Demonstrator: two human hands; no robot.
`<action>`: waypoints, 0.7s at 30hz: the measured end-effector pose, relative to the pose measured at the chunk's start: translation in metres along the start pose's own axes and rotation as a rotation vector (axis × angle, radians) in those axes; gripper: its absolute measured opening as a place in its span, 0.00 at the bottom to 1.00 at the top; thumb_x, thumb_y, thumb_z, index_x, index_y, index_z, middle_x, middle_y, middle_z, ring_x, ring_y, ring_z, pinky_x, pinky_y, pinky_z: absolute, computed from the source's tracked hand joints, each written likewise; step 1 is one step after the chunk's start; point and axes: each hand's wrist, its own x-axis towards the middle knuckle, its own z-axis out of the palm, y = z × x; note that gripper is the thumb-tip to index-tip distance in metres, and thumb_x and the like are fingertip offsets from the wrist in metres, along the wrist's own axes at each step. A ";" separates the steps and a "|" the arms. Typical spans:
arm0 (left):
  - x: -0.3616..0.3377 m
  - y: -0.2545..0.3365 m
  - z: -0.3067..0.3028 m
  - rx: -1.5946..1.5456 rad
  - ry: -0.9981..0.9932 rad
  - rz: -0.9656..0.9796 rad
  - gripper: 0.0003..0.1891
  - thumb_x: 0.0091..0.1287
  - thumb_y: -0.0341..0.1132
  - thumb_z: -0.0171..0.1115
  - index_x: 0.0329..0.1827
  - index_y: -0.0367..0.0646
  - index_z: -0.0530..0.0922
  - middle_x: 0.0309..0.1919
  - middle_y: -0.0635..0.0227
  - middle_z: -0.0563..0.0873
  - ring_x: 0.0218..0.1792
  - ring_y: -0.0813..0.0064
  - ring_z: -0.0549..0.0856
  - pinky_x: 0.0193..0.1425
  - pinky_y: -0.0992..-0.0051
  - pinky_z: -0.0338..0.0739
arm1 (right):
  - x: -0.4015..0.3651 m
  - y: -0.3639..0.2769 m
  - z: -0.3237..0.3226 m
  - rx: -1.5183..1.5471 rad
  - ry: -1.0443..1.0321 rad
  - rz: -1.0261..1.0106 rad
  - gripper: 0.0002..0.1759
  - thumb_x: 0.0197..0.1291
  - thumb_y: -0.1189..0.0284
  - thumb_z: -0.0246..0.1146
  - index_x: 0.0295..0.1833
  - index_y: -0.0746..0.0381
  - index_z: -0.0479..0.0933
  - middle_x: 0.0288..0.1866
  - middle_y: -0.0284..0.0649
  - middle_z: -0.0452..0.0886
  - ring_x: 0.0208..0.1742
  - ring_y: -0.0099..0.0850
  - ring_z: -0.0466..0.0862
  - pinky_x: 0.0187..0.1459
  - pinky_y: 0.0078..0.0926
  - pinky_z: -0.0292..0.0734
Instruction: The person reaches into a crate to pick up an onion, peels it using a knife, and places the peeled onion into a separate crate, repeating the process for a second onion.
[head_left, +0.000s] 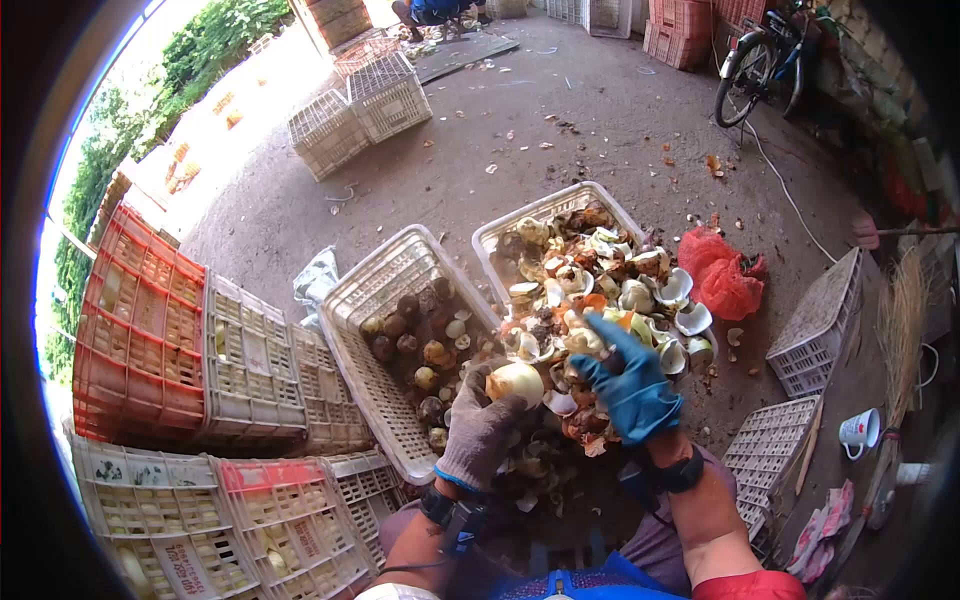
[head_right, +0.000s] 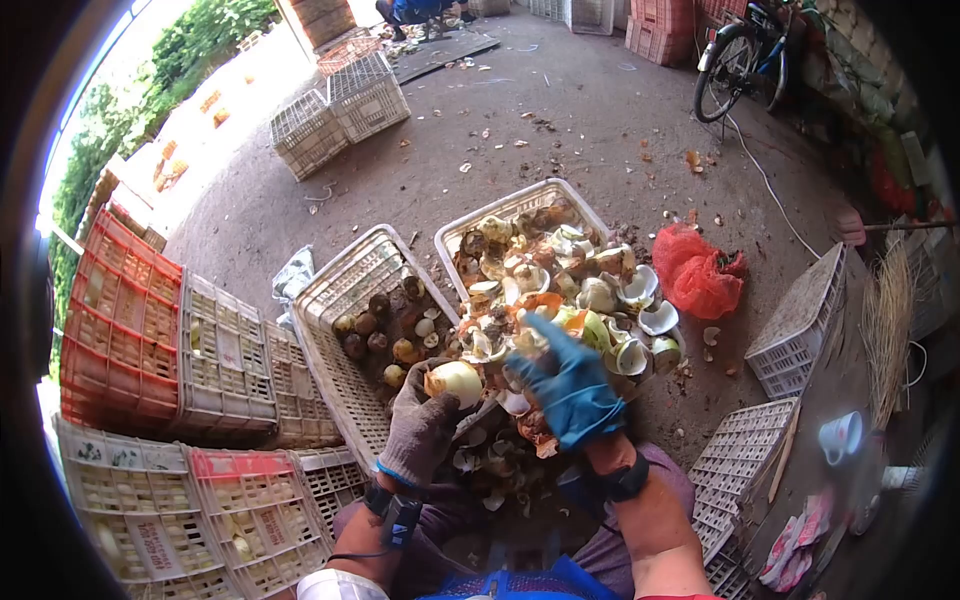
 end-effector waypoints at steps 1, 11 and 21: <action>0.000 0.001 0.000 0.031 -0.015 0.004 0.26 0.71 0.24 0.69 0.71 0.38 0.73 0.60 0.59 0.86 0.58 0.67 0.89 0.64 0.66 0.89 | -0.007 -0.006 0.005 0.144 -0.129 0.082 0.28 0.71 0.64 0.75 0.72 0.63 0.81 0.45 0.43 0.91 0.35 0.25 0.85 0.41 0.29 0.83; -0.010 0.013 0.002 0.324 -0.095 0.051 0.31 0.60 0.20 0.77 0.67 0.37 0.77 0.56 0.64 0.88 0.54 0.75 0.88 0.59 0.72 0.88 | -0.024 -0.018 0.015 0.131 -0.305 -0.048 0.21 0.69 0.74 0.70 0.67 0.65 0.83 0.51 0.47 0.91 0.45 0.26 0.89 0.51 0.27 0.86; -0.009 0.010 0.001 0.239 -0.051 -0.216 0.27 0.65 0.26 0.76 0.67 0.37 0.78 0.53 0.64 0.89 0.50 0.78 0.87 0.56 0.75 0.86 | -0.026 0.001 0.024 0.009 -0.113 -0.118 0.13 0.64 0.80 0.68 0.54 0.64 0.85 0.41 0.47 0.89 0.40 0.34 0.90 0.45 0.31 0.84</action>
